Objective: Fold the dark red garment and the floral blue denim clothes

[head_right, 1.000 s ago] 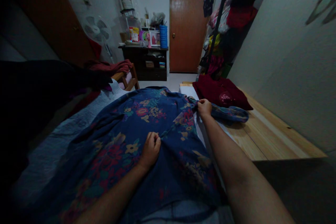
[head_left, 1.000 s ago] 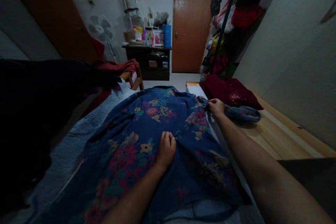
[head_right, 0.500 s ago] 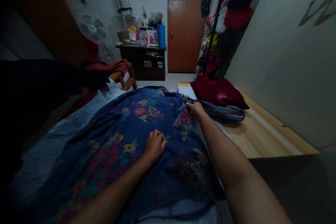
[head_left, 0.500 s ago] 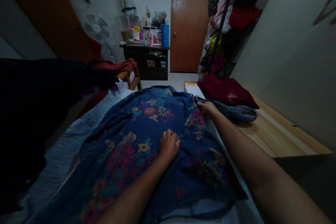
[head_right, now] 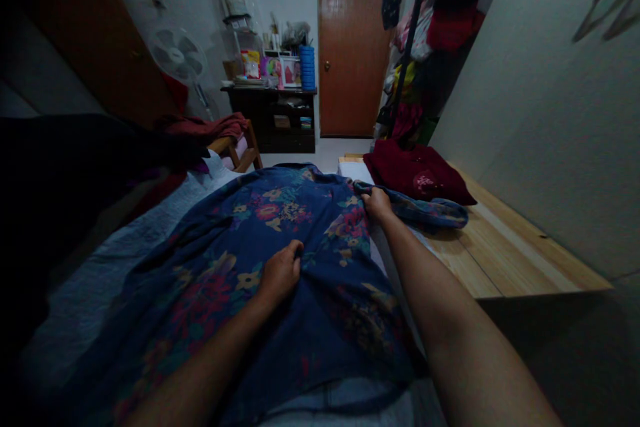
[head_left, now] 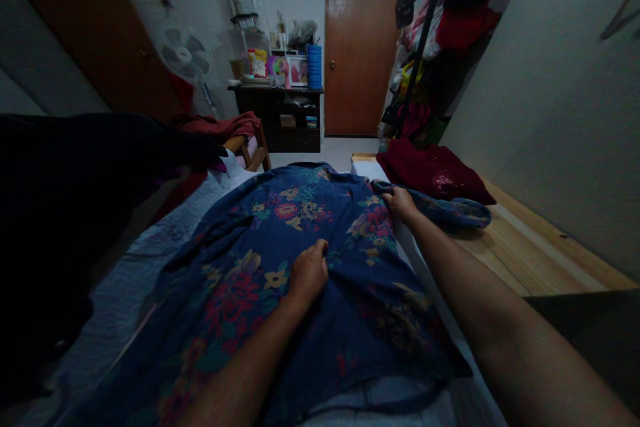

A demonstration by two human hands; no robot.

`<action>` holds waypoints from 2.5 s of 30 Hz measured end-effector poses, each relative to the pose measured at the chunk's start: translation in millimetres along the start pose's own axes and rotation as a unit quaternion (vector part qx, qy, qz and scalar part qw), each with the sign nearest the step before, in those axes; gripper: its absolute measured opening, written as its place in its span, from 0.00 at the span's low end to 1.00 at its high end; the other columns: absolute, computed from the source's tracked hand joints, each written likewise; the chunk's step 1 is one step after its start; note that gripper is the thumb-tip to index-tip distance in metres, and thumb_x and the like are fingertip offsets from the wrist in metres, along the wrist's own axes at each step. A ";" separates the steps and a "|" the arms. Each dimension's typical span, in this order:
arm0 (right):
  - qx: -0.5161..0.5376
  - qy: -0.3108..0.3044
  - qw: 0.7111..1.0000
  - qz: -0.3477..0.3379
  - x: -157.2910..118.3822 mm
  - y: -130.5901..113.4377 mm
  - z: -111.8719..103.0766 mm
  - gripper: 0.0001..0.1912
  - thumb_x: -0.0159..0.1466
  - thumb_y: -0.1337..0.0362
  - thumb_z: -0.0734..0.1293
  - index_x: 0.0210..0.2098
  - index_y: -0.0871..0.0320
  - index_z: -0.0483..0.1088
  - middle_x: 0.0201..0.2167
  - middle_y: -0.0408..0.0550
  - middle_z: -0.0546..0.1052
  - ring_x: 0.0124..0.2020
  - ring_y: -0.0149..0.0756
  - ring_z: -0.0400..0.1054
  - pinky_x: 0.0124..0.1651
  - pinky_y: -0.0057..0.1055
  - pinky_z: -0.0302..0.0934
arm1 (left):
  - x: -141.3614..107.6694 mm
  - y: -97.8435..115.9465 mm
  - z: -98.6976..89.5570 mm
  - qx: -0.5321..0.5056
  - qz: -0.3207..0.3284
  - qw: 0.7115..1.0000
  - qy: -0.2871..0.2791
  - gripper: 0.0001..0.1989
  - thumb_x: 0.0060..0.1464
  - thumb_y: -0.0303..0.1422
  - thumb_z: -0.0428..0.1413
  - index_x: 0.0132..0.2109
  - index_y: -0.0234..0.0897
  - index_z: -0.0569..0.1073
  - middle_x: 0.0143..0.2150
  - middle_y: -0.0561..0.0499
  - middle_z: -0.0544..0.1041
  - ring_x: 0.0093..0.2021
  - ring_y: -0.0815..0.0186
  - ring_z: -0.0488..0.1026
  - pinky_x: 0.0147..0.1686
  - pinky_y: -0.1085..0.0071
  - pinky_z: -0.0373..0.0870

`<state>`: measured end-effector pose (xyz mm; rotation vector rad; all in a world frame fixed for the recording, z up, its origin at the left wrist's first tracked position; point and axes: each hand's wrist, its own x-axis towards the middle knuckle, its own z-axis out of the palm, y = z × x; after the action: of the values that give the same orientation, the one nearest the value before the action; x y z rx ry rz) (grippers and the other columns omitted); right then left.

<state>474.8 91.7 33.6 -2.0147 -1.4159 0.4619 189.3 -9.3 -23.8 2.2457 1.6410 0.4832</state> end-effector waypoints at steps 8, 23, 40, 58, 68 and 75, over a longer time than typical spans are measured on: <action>0.052 -0.005 0.997 0.048 -11.6 -4.0 0.7 0.11 0.60 0.63 0.67 0.40 0.63 0.74 0.29 0.49 0.78 0.30 0.34 0.71 0.34 0.26 0.64 | -8.3 -1.0 -5.4 0.112 0.022 0.993 -0.021 0.11 0.58 0.25 0.48 0.44 0.43 0.72 0.44 0.45 0.71 0.46 0.58 0.69 0.43 0.65 0.64; -0.029 0.009 0.998 0.061 -43.7 8.7 -7.4 0.11 0.55 0.67 0.69 0.38 0.62 0.72 0.36 0.49 0.77 0.37 0.36 0.71 0.35 0.25 0.60 | -51.7 1.2 -2.5 0.028 0.082 0.994 -0.071 0.19 0.56 0.26 0.52 0.55 0.41 0.68 0.50 0.45 0.68 0.51 0.60 0.68 0.52 0.65 0.65; -0.014 -0.015 0.998 0.060 -132.5 10.7 -24.1 0.19 0.53 0.57 0.71 0.41 0.58 0.67 0.31 0.46 0.75 0.31 0.38 0.69 0.30 0.27 0.57 | -123.8 -10.3 -24.5 -0.063 0.174 0.973 -0.138 0.16 0.51 0.26 0.56 0.47 0.43 0.69 0.57 0.48 0.65 0.56 0.58 0.62 0.57 0.61 0.61; -0.047 -0.068 0.995 0.056 -184.8 18.8 -39.3 0.15 0.55 0.60 0.69 0.40 0.61 0.71 0.32 0.48 0.77 0.33 0.37 0.70 0.31 0.27 0.57 | -137.5 3.2 -27.6 -0.021 0.215 0.959 -0.186 0.13 0.47 0.33 0.60 0.42 0.43 0.74 0.47 0.50 0.72 0.48 0.60 0.67 0.48 0.65 0.63; 0.035 -0.061 0.996 0.056 -201.2 25.6 -46.7 0.16 0.58 0.59 0.68 0.43 0.61 0.70 0.31 0.47 0.76 0.32 0.35 0.71 0.30 0.25 0.59 | -142.8 15.1 -21.6 -0.010 0.218 0.953 -0.210 0.11 0.47 0.25 0.52 0.38 0.40 0.73 0.38 0.49 0.75 0.40 0.64 0.72 0.39 0.72 0.64; 0.025 -0.055 0.997 0.041 -213.2 27.0 -44.3 0.21 0.54 0.66 0.68 0.48 0.60 0.67 0.35 0.46 0.76 0.32 0.34 0.70 0.30 0.25 0.59 | -143.0 19.3 -27.1 -0.013 0.195 0.955 -0.225 0.10 0.43 0.24 0.52 0.34 0.40 0.73 0.35 0.51 0.76 0.35 0.66 0.72 0.34 0.73 0.62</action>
<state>443.5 -125.5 34.0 -2.0404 -1.3749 0.6459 152.9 -150.0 -3.0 2.4341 0.9681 0.0630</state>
